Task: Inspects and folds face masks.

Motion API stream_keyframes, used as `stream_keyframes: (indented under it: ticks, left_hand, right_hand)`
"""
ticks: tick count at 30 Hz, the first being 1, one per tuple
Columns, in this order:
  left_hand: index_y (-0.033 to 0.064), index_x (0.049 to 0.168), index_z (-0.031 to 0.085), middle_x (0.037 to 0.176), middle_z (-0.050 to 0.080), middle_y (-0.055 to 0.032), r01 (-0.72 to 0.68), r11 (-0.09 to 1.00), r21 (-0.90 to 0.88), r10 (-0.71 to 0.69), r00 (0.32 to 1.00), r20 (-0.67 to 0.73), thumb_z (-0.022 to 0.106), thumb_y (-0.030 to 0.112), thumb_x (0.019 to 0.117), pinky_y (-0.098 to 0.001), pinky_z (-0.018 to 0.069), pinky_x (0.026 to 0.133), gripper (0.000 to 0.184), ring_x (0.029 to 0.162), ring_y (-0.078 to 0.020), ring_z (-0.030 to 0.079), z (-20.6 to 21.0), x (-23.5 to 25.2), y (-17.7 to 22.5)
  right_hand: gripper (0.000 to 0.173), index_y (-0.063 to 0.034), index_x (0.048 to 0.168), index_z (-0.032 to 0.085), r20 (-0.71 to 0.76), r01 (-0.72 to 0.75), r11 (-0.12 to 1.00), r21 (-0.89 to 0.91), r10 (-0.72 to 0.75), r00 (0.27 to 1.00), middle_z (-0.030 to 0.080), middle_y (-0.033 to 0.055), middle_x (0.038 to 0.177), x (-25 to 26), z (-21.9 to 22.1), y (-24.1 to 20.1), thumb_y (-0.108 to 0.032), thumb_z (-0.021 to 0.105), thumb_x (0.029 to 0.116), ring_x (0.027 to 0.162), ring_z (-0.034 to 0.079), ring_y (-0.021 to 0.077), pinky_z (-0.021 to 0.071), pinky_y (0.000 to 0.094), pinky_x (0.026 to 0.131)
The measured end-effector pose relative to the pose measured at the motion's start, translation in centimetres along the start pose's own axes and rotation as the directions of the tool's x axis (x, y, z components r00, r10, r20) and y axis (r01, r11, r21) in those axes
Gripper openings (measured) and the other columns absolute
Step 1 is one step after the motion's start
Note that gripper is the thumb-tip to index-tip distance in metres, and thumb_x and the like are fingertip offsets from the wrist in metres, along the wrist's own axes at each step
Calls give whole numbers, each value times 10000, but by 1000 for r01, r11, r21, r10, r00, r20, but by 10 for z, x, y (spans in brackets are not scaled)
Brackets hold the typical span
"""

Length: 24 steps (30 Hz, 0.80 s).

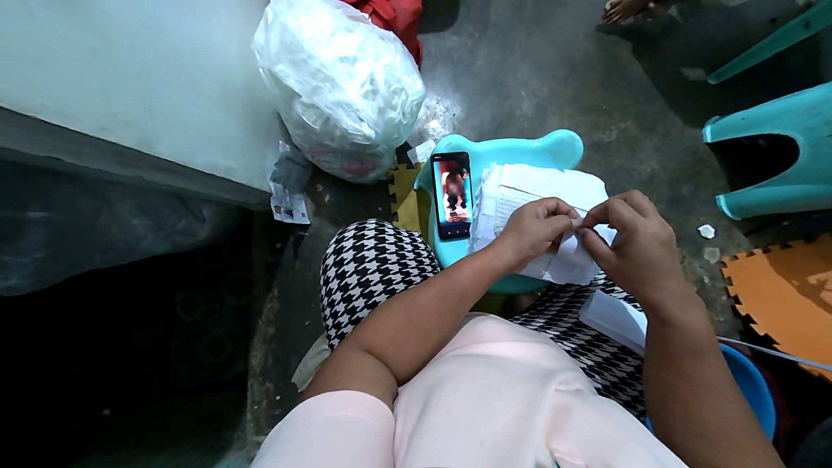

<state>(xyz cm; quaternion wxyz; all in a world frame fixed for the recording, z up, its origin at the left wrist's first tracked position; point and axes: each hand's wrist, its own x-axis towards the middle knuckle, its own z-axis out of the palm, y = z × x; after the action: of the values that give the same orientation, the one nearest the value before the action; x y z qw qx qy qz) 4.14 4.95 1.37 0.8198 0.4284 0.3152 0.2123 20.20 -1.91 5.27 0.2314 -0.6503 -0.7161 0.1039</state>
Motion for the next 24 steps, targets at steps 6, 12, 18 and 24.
stream_keyframes:
  ticks: [6,12,18,24]
  left_hand:
    - [32,1034,606,783,555,-28,22,999,-32,-21,1000,2,491,89,1050,-269,515,622,129,639,-93,541,-1,1,0]
    - [28,1069,593,800,567,-33,46,998,-45,-46,999,5,469,111,1066,-275,537,640,150,666,-96,577,-1,3,0]
    - [28,1051,599,798,581,-35,55,996,-69,-54,998,15,480,113,1064,-264,539,638,147,662,-89,582,-1,2,1]
    - [17,1059,610,827,610,-48,55,997,-57,-53,998,27,478,97,1065,-260,546,640,155,684,-93,607,-1,2,1]
  right_hand:
    - [124,16,909,658,-10,30,1000,9,-30,1000,636,205,993,-1,-2,2,-104,640,884,927,634,363,542,500,764]
    - [152,5,917,669,-40,61,998,15,-61,997,647,189,992,-2,-5,1,-133,607,899,948,631,342,531,474,802]
    - [182,13,989,680,-29,71,997,29,-70,997,625,206,1037,-1,-4,2,-149,693,908,952,624,344,541,473,803]
    - [109,6,940,689,-19,65,998,12,-65,998,617,208,1016,0,-1,1,-88,669,889,945,616,352,530,475,785]
